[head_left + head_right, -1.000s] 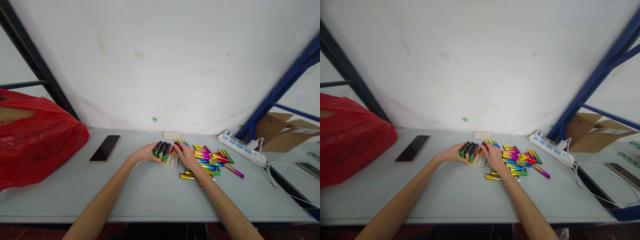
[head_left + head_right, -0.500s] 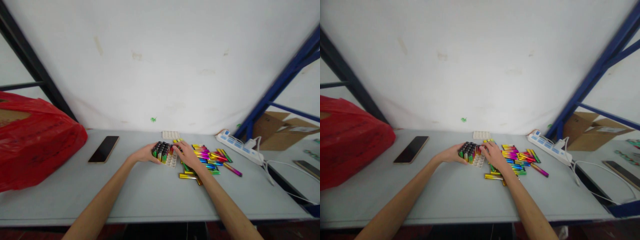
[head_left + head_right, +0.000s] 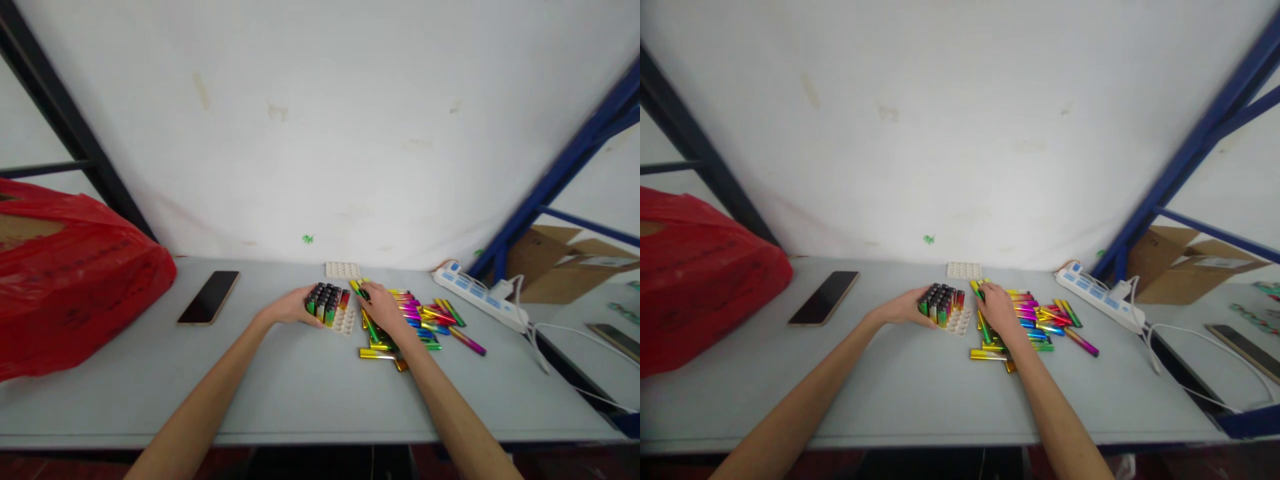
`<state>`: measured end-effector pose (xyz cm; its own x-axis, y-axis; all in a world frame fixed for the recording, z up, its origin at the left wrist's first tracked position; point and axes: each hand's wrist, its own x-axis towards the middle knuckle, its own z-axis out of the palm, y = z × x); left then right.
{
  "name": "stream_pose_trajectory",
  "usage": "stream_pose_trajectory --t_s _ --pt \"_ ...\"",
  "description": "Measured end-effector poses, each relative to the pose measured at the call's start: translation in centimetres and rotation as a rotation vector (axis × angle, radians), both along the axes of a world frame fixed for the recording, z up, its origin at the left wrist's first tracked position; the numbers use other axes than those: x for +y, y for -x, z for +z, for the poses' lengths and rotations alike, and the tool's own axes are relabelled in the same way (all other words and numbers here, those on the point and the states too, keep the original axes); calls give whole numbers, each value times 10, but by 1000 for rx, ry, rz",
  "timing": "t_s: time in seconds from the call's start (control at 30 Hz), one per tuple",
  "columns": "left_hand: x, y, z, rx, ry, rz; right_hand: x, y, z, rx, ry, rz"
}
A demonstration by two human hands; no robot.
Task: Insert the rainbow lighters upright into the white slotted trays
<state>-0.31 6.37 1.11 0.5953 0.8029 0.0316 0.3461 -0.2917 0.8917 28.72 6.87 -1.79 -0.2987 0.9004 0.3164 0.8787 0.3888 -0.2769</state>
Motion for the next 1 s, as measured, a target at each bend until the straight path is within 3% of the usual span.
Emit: stream_pose_trajectory --t_s 0.27,0.37,0.6,0.8,0.9,1.0 --pt "2 0 -3 -19 5 -23 4 -5 1 26 17 -104" --pt "1 1 -2 -13 -1 -16 4 -4 0 152 -13 -114" --pt "2 1 -2 20 -26 -11 9 -3 7 880 87 -31" --pt "2 1 -2 -7 -7 -16 -4 7 25 1571 472 113" --pt "1 1 -1 4 -10 -13 -13 12 33 1619 602 205" --pt "1 1 -1 9 -16 -10 -17 16 35 1408 555 220"
